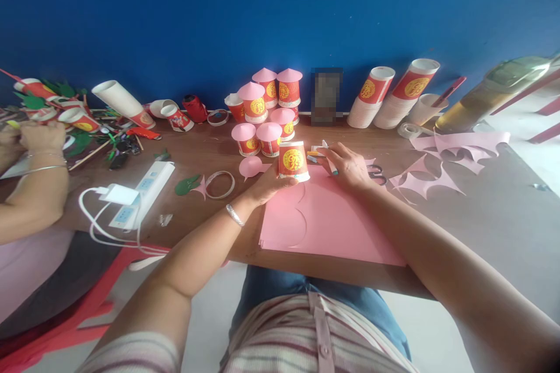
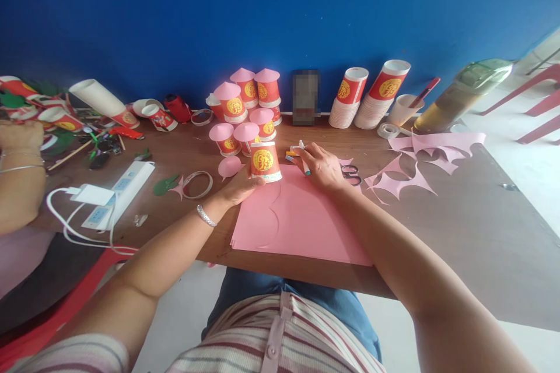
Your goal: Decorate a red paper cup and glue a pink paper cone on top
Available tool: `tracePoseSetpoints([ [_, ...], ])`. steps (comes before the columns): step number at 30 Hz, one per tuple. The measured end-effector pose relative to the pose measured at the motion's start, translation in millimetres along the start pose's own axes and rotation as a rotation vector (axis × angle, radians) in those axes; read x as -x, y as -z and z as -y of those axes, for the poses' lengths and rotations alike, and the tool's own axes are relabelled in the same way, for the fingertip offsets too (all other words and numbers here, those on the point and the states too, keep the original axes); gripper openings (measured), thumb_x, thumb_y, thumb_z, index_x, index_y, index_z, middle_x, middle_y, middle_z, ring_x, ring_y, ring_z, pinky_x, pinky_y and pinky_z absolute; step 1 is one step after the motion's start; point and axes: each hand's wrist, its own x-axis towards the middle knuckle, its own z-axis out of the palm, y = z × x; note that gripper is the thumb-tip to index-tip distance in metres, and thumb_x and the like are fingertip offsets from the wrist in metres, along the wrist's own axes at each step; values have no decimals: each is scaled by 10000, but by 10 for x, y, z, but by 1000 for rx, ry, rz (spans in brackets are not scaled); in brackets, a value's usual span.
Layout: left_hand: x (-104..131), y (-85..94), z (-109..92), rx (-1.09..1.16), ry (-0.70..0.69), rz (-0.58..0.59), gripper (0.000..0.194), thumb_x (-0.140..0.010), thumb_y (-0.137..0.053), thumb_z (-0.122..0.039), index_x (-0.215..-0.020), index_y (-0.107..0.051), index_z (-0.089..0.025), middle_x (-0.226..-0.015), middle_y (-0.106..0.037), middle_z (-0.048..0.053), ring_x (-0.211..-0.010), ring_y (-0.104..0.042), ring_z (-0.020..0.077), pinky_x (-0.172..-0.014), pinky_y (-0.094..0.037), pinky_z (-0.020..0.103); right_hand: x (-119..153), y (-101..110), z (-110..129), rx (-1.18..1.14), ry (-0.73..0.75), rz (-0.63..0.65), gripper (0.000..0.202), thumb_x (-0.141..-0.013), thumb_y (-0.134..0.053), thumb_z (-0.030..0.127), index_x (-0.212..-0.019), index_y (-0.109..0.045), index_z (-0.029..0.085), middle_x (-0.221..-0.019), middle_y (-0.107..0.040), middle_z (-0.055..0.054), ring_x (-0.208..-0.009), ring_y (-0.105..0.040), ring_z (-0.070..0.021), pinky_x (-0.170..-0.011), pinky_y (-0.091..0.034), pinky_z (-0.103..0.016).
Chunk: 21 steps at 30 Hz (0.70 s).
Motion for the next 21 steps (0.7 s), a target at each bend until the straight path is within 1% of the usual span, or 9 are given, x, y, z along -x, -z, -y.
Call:
tracePoseSetpoints([
  [3,-5,7,36,-7,10,-19,857,-755,-916,-647,-1460,-641,-245,-1266,-746,134,-1339,-639,359,-1129,-523,488,-2,0,7,-11,3,-12,340,-1123,-476,381,-1264,-748,236,-1093,-745,-103,-938,-684,-205,-738,-486,-288],
  [5,-11,5,54,-13,29,-38,863,-775,-862,-723,-1460,-641,-247,-1337,-724,143,-1327,-644,356,-1132,-520,507,-2,4,14,-18,-3,-23,339,-1117,-487,393,-1229,-760,226,-1088,-755,-108,-933,-692,-210,-729,-492,-293],
  [7,-15,-5,52,-3,32,-47,809,-816,-810,-749,-1434,-658,-250,-1414,-695,150,-1352,-636,359,-1153,-508,529,-2,10,15,-39,-18,-43,347,-1106,-495,406,-1202,-770,217,-1076,-763,-112,-930,-704,-217,-723,-504,-298],
  [10,-14,-25,19,11,22,-32,656,-857,-837,-638,-1371,-689,-258,-1433,-693,138,-1371,-633,351,-1180,-497,540,-6,25,-3,-132,-75,-78,353,-1090,-476,389,-1153,-778,216,-1065,-776,-118,-939,-723,-231,-760,-541,-320],
  [13,-1,-38,-14,21,40,-49,600,-826,-890,-551,-1313,-708,-252,-1322,-737,117,-1283,-675,340,-1162,-513,560,-26,92,-25,-279,-213,-153,298,-1039,-502,366,-1053,-768,231,-1012,-793,-102,-928,-740,-248,-792,-573,-355],
  [15,4,-44,-33,37,68,-73,579,-808,-900,-536,-1272,-719,-239,-1251,-751,105,-1234,-694,335,-1140,-526,565,-50,205,-17,-384,-335,-213,241,-994,-551,372,-1001,-749,234,-915,-793,-68,-828,-736,-235,-735,-576,-353],
  [17,-6,-56,-66,62,110,-83,568,-808,-900,-507,-1271,-717,-234,-1249,-752,102,-1234,-697,329,-1122,-537,546,-78,380,29,-497,-415,-241,206,-957,-602,384,-976,-731,224,-765,-757,-28,-674,-696,-205,-612,-543,-322],
  [19,-44,-78,-125,92,149,-81,580,-807,-905,-468,-1301,-707,-237,-1295,-746,104,-1266,-689,322,-1115,-541,519,-99,587,113,-564,-398,-274,174,-936,-647,381,-951,-723,226,-751,-754,-23,-673,-707,-199,-599,-545,-311],
  [21,-115,-112,-207,110,160,-68,592,-802,-918,-431,-1319,-702,-241,-1336,-737,102,-1300,-673,316,-1126,-533,501,-105,773,224,-562,-355,-292,154,-939,-669,379,-942,-720,234,-739,-752,-22,-670,-714,-197,-578,-543,-302],
])
